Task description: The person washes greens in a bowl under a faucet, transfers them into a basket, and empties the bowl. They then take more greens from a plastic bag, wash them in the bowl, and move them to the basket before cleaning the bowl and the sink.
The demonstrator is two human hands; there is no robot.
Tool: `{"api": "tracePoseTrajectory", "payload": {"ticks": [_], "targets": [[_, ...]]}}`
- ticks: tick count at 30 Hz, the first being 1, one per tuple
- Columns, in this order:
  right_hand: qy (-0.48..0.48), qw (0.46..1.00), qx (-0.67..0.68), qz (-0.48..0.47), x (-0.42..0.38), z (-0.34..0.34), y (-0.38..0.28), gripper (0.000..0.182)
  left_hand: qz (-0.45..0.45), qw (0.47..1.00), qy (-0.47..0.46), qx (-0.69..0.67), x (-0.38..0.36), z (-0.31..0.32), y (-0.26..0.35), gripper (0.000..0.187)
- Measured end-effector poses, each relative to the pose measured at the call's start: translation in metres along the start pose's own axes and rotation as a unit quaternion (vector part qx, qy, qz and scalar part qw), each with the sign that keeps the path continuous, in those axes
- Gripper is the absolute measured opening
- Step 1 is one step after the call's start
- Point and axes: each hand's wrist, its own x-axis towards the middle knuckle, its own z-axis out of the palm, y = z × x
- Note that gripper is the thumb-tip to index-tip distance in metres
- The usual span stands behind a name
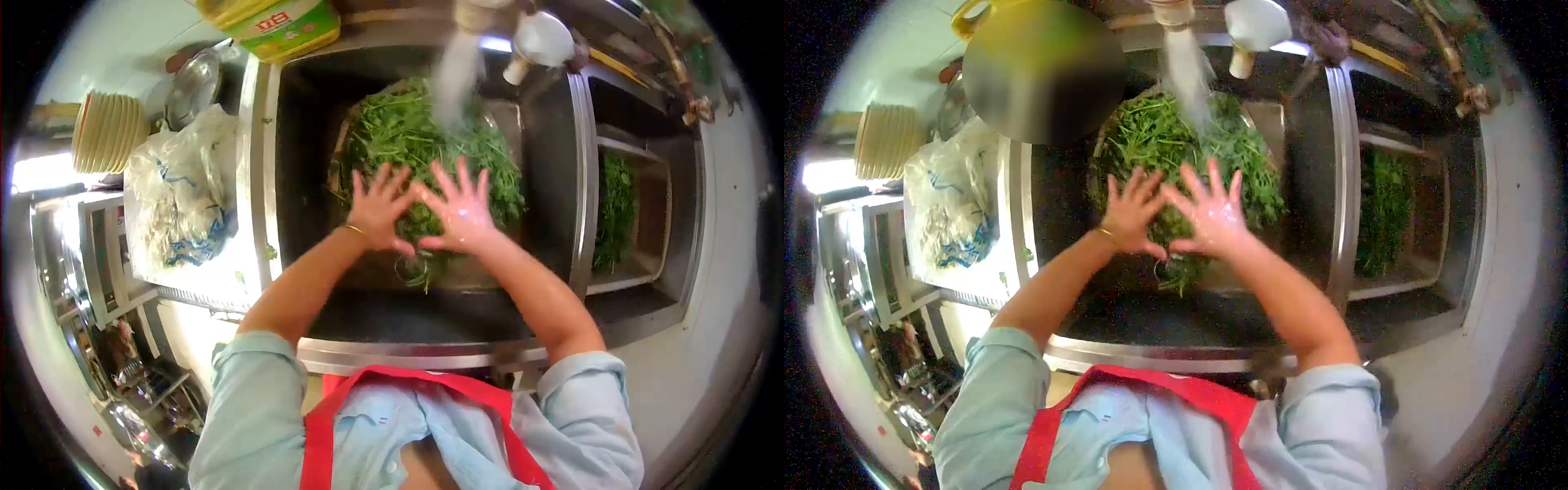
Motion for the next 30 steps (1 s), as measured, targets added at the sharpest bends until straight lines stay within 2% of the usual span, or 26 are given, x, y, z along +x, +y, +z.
{"api": "tracePoseTrajectory", "payload": {"ticks": [2, 4, 5, 7, 9, 12, 14, 16, 18, 19, 20, 22, 23, 24, 25, 26, 27, 28, 29, 30], "targets": [[-0.019, 1.0, -0.015, -0.01, 0.019, 0.027, 0.014, 0.104, -0.003, 1.0, 0.003, 0.0, 0.021, 0.01, 0.003, 0.116], [-0.029, 0.999, -0.016, -0.018, 0.044, 0.043, 0.034, 0.113, -0.017, 0.999, 0.022, -0.025, 0.044, 0.017, -0.005, 0.109], [-0.029, 0.999, 0.017, -0.021, 0.054, 0.05, 0.043, 0.112, -0.024, 0.998, 0.026, -0.043, 0.054, 0.023, -0.01, 0.106], [-0.047, 0.998, 0.041, -0.025, 0.061, 0.072, 0.053, 0.109, 0.048, 0.995, -0.056, 0.062, 0.089, 0.096, -0.033, 0.108], [-0.059, 0.998, 0.013, -0.031, 0.074, 0.087, 0.06, 0.108, -0.019, 0.992, -0.112, -0.051, 0.095, 0.083, -0.04, 0.096], [-0.173, 0.985, 0.017, -0.007, 0.087, 0.086, 0.061, 0.093, -0.052, 0.987, -0.144, -0.039, 0.11, 0.085, -0.035, 0.086], [-0.067, 0.987, 0.138, -0.046, 0.081, 0.132, 0.084, 0.097, 0.038, 0.997, -0.065, -0.024, 0.107, 0.117, -0.044, 0.082], [-0.04, 0.993, 0.101, -0.044, 0.074, 0.139, 0.076, 0.096, 0.049, 0.998, -0.028, -0.025, 0.086, 0.104, -0.039, 0.077], [-0.089, 0.992, -0.092, -0.001, 0.078, 0.088, 0.041, 0.089, -0.02, 0.998, -0.036, -0.043, 0.056, 0.026, -0.02, 0.068], [-0.061, 0.994, -0.088, 0.015, 0.063, 0.054, 0.017, 0.083, -0.024, 0.998, 0.063, -0.008, 0.036, 0.019, -0.012, 0.059], [-0.032, 0.995, -0.083, 0.032, 0.048, 0.02, -0.007, 0.078, -0.054, 0.994, 0.062, -0.074, 0.02, 0.014, -0.009, 0.06], [0.005, 0.999, -0.009, 0.045, 0.02, 0.007, -0.014, 0.072, -0.1, 0.971, 0.057, -0.211, -0.012, 0.01, -0.011, 0.061], [0.087, 0.992, 0.052, 0.071, 0.004, 0.002, -0.021, 0.062, -0.199, 0.925, 0.173, -0.273, -0.034, 0.023, -0.007, 0.055], [0.156, 0.976, 0.087, 0.124, -0.017, 0.012, -0.018, 0.062, -0.289, 0.853, 0.285, -0.328, -0.048, 0.044, -0.007, 0.05], [0.229, 0.95, 0.12, 0.175, -0.038, 0.038, -0.009, 0.061, -0.368, 0.711, 0.338, -0.495, -0.048, 0.076, -0.01, 0.052], [0.302, 0.915, 0.15, 0.221, -0.053, 0.066, 0.0, 0.062, -0.409, 0.622, 0.338, -0.575, -0.042, 0.087, -0.017, 0.055], [0.317, 0.825, 0.287, 0.369, -0.062, 0.098, 0.008, 0.062, -0.447, 0.517, 0.348, -0.642, -0.037, 0.097, -0.024, 0.059], [0.321, 0.694, 0.413, 0.494, -0.062, 0.105, 0.01, 0.063, -0.465, 0.505, 0.331, -0.648, -0.028, 0.092, -0.038, 0.062], [0.271, 0.558, 0.547, 0.562, -0.058, 0.108, 0.025, 0.073, -0.481, 0.494, 0.314, -0.652, -0.014, 0.086, -0.055, 0.065], [0.226, 0.422, 0.616, 0.626, -0.041, 0.087, 0.034, 0.082, -0.496, 0.483, 0.298, -0.657, 0.004, 0.077, -0.074, 0.068]]}}
